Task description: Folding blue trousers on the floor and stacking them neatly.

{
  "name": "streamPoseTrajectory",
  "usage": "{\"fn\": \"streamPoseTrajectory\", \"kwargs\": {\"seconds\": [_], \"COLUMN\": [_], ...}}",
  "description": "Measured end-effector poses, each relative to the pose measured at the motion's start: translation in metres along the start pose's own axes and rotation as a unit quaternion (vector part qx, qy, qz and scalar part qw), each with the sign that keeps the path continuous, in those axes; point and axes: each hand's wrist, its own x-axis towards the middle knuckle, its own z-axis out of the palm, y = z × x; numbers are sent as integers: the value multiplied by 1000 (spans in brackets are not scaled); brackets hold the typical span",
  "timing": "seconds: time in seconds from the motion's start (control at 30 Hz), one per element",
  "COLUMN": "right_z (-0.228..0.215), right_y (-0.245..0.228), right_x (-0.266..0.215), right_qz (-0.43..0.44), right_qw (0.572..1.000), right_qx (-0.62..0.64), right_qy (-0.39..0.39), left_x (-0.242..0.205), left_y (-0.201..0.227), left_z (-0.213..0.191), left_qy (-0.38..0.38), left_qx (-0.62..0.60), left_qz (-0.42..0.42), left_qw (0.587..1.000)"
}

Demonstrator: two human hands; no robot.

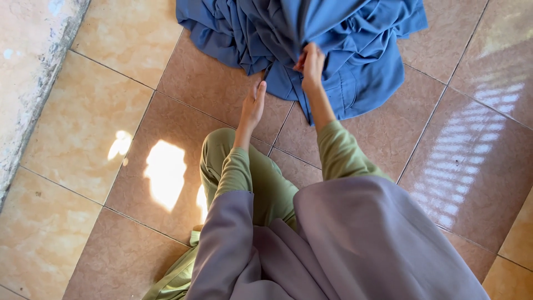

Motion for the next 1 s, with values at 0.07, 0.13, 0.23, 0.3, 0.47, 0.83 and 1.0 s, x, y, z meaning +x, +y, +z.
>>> {"fn": "streamPoseTrajectory", "kwargs": {"seconds": [0.07, 0.13, 0.23, 0.3, 0.47, 0.83, 1.0], "right_z": [-2, -23, -46, -57, -88, -69, -4], "right_y": [31, 54, 55, 54, 98, 19, 3], "right_x": [-18, -43, -94, -122, -131, -88, -108], "right_qz": [40, 15, 7, 25, 127, 161, 221], "right_qw": [997, 989, 965, 956, 951, 920, 919], "right_qx": [11, -7, -31, -39, 121, 310, 233], "right_qy": [-66, -149, -261, -291, -255, -176, -228], "left_x": [-2, 13, 45, 63, 63, 3, -83], "left_y": [20, 8, -30, -56, -71, -160, -36], "left_z": [2, 14, 37, 49, 43, -105, -141], "left_qy": [-19, -20, 3, 29, 194, 247, 230], "left_qx": [-59, -78, -90, -85, -172, -447, -440], "left_qz": [-61, -25, -8, -27, 48, 3, 8], "left_qw": [996, 996, 996, 996, 965, 860, 868]}}
